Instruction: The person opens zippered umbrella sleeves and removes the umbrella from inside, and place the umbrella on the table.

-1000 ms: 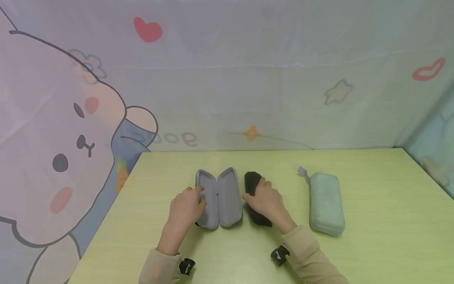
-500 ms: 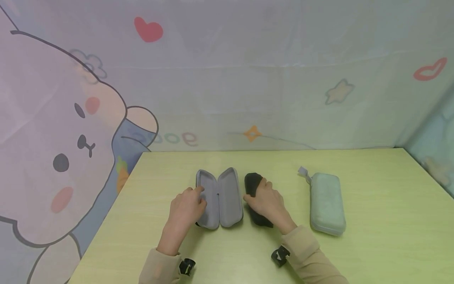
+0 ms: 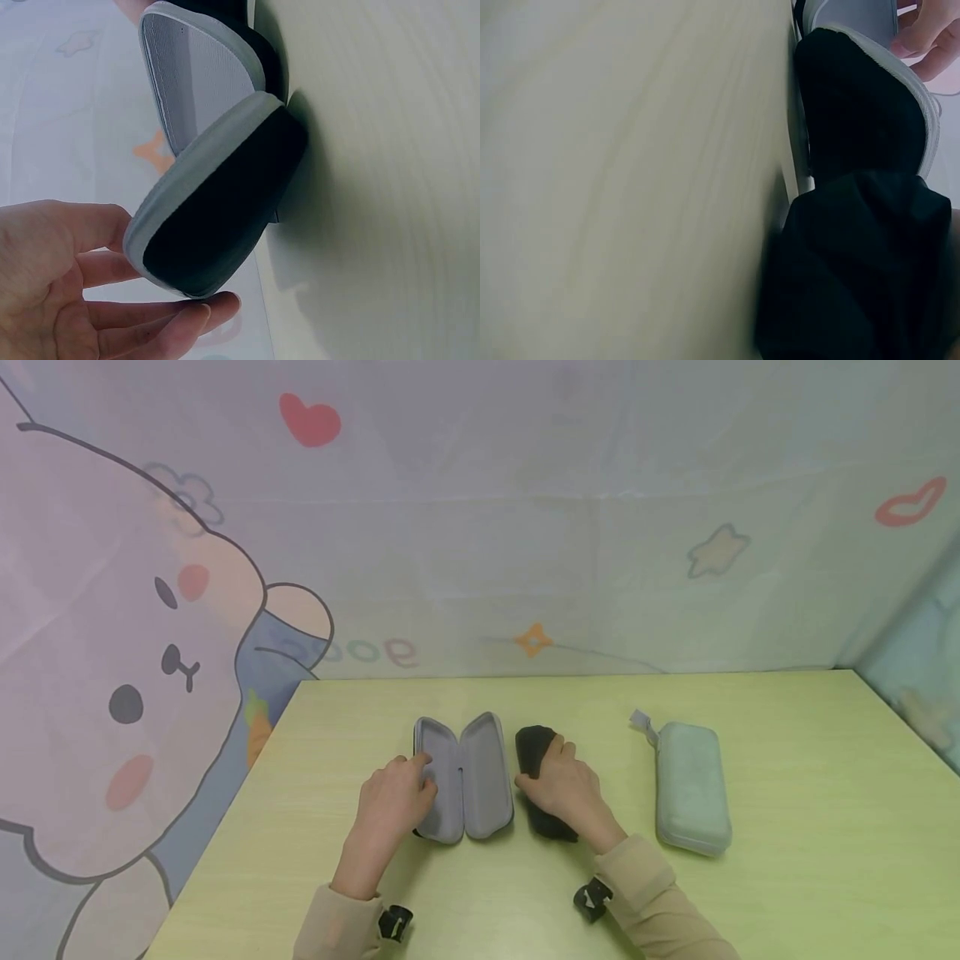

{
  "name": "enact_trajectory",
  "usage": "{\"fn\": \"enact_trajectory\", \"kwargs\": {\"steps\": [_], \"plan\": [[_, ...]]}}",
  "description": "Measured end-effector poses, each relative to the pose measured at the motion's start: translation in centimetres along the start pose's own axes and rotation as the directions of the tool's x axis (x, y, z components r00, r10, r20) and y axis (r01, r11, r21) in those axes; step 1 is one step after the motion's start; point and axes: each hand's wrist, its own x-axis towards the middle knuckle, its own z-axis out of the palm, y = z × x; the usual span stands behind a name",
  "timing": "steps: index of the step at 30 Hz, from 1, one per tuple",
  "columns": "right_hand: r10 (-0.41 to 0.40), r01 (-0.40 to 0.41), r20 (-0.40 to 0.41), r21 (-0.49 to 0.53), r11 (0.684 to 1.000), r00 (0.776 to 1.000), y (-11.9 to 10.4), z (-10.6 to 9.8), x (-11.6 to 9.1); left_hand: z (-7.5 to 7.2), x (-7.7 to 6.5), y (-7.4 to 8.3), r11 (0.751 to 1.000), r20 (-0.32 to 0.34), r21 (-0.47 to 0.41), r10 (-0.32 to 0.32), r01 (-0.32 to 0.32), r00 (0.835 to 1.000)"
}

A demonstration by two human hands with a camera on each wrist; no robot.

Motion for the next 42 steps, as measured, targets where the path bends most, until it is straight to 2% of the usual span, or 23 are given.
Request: {"fn": "enact_trajectory", "kwargs": {"steps": [16,26,34,38,42], "plan": [[0.002,-0.001,0.029,-0.050,0.999,1.000,-0.1,0.1,-0.2,-0.2,-0.3,0.1,1.000,-0.013,-0.020,0.004,-0.004,1.000],[-0.015,0.017,0.028,-0.070,0.997,0.999,-0.1,-0.5,-0.5,-0.1,-0.2,0.1,1.000,-0.056,-0.010,0.013,-0.014,0.998],[-0.030,0.032,0.030,-0.097,0.995,0.999,-0.1,-0.8,-0.9,-0.2,-0.1,0.2,1.000,-0.051,0.000,-0.016,0.016,0.999],[-0.040,0.043,0.030,-0.119,0.992,0.999,0.0,-1.1,-1.0,0.0,-0.2,0.5,1.000,-0.087,0.023,-0.001,0.003,0.996],[-0.061,0.064,0.032,-0.126,0.990,0.998,0.1,-1.4,-1.1,0.1,-0.3,0.8,0.999,-0.142,0.049,-0.013,0.020,0.990]]}}
